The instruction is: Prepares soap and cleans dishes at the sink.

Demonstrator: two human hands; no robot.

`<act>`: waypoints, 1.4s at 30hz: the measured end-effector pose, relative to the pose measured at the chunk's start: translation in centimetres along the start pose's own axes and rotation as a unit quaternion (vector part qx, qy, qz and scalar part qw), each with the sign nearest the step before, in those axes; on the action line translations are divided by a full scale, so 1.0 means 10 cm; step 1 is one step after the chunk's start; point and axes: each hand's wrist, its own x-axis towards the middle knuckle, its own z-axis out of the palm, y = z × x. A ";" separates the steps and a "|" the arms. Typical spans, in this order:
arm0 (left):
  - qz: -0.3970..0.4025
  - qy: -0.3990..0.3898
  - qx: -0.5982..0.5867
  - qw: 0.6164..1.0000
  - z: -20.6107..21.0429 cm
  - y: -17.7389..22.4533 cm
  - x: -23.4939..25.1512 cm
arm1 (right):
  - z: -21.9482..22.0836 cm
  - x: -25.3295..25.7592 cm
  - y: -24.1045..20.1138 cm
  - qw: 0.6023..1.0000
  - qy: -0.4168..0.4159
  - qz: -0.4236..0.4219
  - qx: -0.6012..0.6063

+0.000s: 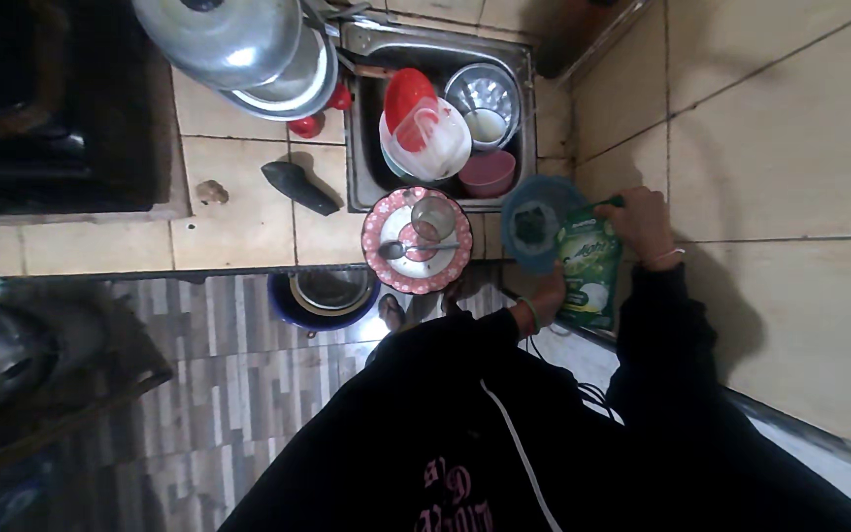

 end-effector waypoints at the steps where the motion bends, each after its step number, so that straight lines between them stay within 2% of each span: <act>1: 0.000 0.005 0.000 1.000 0.00 0.00 0.00 | 0.00 0.00 0.00 1.000 0.000 0.000 0.001; 13: 0.029 0.011 0.019 0.999 0.00 0.03 -0.05 | 0.00 0.01 0.00 1.000 0.014 -0.018 0.013; 26: 0.047 0.053 0.015 0.997 -0.01 0.13 -0.12 | -0.02 0.05 -0.06 0.999 0.020 -0.037 0.009; 31: 0.040 0.058 -0.019 0.997 -0.02 0.11 -0.11 | -0.02 0.04 -0.01 0.998 0.031 -0.040 0.035; 37: 0.009 -0.004 -0.107 0.994 -0.09 0.06 0.00 | 0.03 -0.07 0.13 0.991 0.063 -0.076 0.088; 42: 0.009 0.004 -0.121 0.993 -0.05 0.09 -0.04 | 0.02 -0.06 0.15 0.991 0.053 -0.084 0.092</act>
